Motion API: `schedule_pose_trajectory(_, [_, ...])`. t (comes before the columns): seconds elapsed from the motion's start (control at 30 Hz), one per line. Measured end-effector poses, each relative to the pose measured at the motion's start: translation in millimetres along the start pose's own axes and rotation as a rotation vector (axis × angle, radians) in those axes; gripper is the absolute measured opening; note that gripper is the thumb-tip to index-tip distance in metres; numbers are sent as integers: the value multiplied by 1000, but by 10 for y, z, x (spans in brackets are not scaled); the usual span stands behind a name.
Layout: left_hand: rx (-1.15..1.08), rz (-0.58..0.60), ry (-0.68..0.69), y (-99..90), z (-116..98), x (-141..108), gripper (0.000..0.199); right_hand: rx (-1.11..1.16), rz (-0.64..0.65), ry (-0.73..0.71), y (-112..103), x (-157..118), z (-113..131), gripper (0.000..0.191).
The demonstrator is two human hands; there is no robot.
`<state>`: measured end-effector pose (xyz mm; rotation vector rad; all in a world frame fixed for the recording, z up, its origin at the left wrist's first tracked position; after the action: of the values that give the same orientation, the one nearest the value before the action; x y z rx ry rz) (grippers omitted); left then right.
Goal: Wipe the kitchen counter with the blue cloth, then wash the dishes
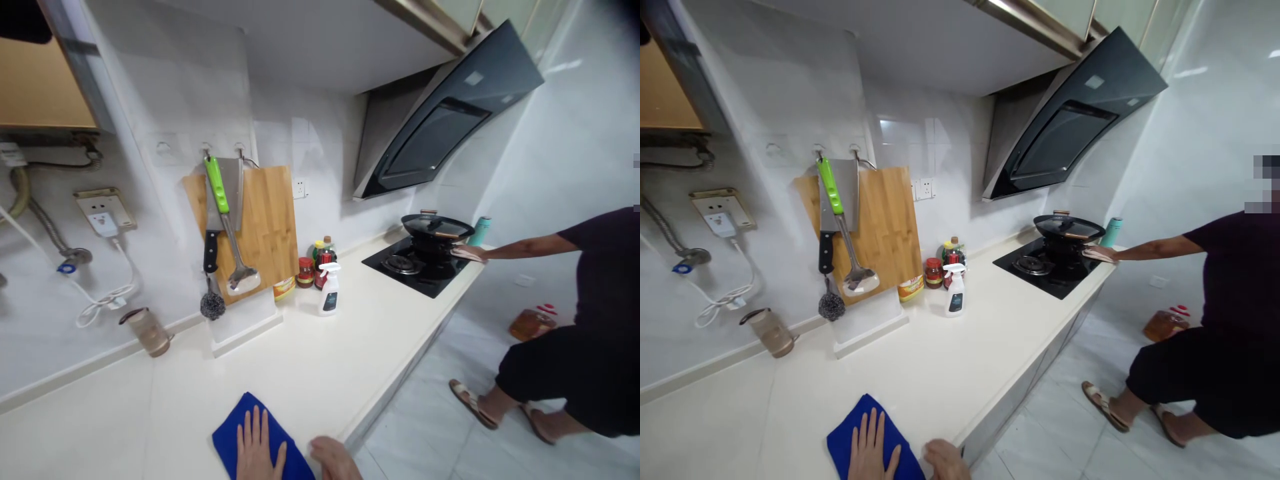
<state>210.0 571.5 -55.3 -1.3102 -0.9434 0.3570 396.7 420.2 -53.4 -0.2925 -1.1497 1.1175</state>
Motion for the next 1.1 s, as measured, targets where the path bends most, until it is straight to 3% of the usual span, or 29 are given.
schedule_pose_trajectory(0.2, [-19,59,-41,95,-191,339,73,-242,-226,302,-242,246,-804,40])
schedule_pose_trajectory(0.37, [-38,114,-30,196,-333,635,70,-234,-176,366,-458,495,-1179,37])
schedule_pose_trajectory(0.6, [-70,166,58,385,-575,1225,71,-271,-57,515,-532,658,-1117,45])
schedule_pose_trajectory(0.87, [-108,240,220,611,-931,1980,67,-210,-90,490,-541,638,-1179,43])
schedule_pose_trajectory(1.1, [-153,300,326,780,-1096,2567,60,-200,-88,460,-557,661,-1209,53])
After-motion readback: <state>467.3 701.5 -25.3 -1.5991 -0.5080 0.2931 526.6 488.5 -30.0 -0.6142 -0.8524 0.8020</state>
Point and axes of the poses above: each hand's wrist, its own x-axis towards the middle knuckle, its own y-axis out of the palm, z = x × y, the point moved 3 cm from there along x, towards the middle knuckle, and after that the axes turned 8 degrees about z, right-handed, at the moved point
